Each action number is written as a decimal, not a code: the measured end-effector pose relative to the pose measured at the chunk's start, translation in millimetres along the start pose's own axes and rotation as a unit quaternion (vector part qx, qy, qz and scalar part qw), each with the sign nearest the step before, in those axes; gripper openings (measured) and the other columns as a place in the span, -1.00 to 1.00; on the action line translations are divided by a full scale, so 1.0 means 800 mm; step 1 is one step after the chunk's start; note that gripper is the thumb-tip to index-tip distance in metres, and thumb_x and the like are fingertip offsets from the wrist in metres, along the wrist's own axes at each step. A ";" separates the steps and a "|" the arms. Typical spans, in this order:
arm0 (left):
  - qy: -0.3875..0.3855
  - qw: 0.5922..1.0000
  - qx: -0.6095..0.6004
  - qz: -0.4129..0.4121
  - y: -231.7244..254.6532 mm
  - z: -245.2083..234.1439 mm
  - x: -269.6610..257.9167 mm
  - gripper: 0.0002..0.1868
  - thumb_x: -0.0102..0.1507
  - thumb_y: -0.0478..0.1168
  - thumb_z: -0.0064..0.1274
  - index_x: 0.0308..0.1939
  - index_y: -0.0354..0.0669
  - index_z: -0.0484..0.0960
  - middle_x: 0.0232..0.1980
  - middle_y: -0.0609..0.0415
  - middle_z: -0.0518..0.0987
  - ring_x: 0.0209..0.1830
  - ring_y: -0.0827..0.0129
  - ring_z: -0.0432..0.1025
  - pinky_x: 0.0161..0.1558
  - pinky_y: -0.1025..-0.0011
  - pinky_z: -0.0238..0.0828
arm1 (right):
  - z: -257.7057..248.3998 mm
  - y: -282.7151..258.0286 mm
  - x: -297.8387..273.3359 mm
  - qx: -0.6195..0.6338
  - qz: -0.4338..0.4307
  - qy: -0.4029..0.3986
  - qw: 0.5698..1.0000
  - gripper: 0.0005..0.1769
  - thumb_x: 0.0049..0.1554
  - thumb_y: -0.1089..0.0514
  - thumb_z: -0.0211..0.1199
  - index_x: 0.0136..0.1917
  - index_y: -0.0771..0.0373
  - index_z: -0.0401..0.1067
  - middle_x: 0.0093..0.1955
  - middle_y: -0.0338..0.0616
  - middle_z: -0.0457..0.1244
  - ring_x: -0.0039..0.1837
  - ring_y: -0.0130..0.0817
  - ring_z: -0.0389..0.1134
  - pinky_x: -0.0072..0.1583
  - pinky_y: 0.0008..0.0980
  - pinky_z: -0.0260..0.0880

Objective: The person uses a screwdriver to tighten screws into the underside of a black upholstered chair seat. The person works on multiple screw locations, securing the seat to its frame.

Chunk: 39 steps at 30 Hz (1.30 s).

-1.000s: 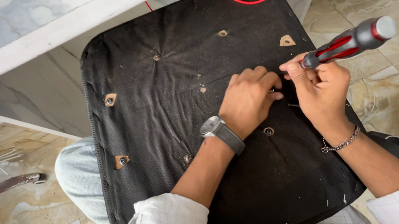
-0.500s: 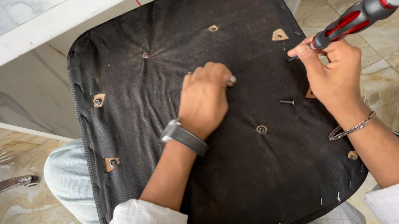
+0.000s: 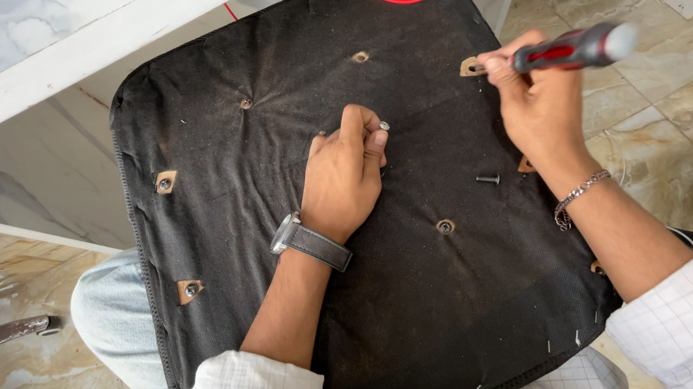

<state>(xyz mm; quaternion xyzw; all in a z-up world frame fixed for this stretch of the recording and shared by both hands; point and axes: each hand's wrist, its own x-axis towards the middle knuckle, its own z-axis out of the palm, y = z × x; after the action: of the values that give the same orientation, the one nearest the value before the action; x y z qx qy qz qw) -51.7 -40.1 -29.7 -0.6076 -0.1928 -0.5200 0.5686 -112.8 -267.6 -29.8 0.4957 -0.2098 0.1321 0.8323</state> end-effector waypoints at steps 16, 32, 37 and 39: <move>-0.011 0.995 -0.056 0.076 -0.058 0.020 0.006 -0.28 0.64 0.16 -0.28 0.51 -0.52 0.31 0.39 -0.47 0.46 0.26 0.78 0.25 0.09 0.08 0.54 | -0.011 0.007 0.020 0.104 0.035 -0.022 0.994 -0.26 0.53 -0.08 0.08 0.44 0.81 0.14 0.17 0.20 0.35 -0.02 -0.88 0.19 -0.09 -0.20 0.37; 0.189 0.945 0.262 0.047 -0.028 0.339 -0.124 0.08 0.51 0.32 -1.04 0.56 -0.42 0.36 0.40 -0.48 0.35 0.27 0.81 0.17 0.03 -0.16 0.47 | -0.003 -0.004 0.018 0.064 -0.010 0.018 0.998 -0.27 0.55 -0.07 0.06 0.45 0.81 0.16 0.07 0.19 0.36 -0.13 -0.88 0.14 -0.15 -0.26 0.31; 0.170 0.969 0.142 0.111 -0.018 0.365 -0.137 0.01 0.59 0.33 -0.85 0.51 -0.59 0.31 0.37 -0.51 0.37 0.27 0.82 0.22 -0.04 -0.05 0.54 | -0.004 0.020 0.031 0.105 0.120 0.034 0.987 -0.27 0.56 -0.03 -0.07 0.47 0.86 0.09 0.18 0.12 0.32 0.08 -1.02 0.17 -0.06 -0.21 0.37; 0.147 0.942 0.190 0.235 -0.013 0.391 -0.114 -0.08 0.60 0.31 -0.50 0.51 -0.64 0.30 0.29 -0.51 0.48 0.06 0.79 0.24 -0.08 -0.08 0.56 | -0.002 0.047 0.033 -0.002 0.021 0.034 0.999 -0.27 0.49 -0.02 0.08 0.45 0.84 0.13 0.11 0.18 0.32 -0.05 -0.94 0.15 -0.06 -0.20 0.34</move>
<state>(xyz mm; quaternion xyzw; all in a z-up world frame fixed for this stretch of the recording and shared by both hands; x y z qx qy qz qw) 33.5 274.0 -44.1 -0.4330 -0.0540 -0.4083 0.8018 -105.4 -248.2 11.0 0.4843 -0.1917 0.1660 0.8373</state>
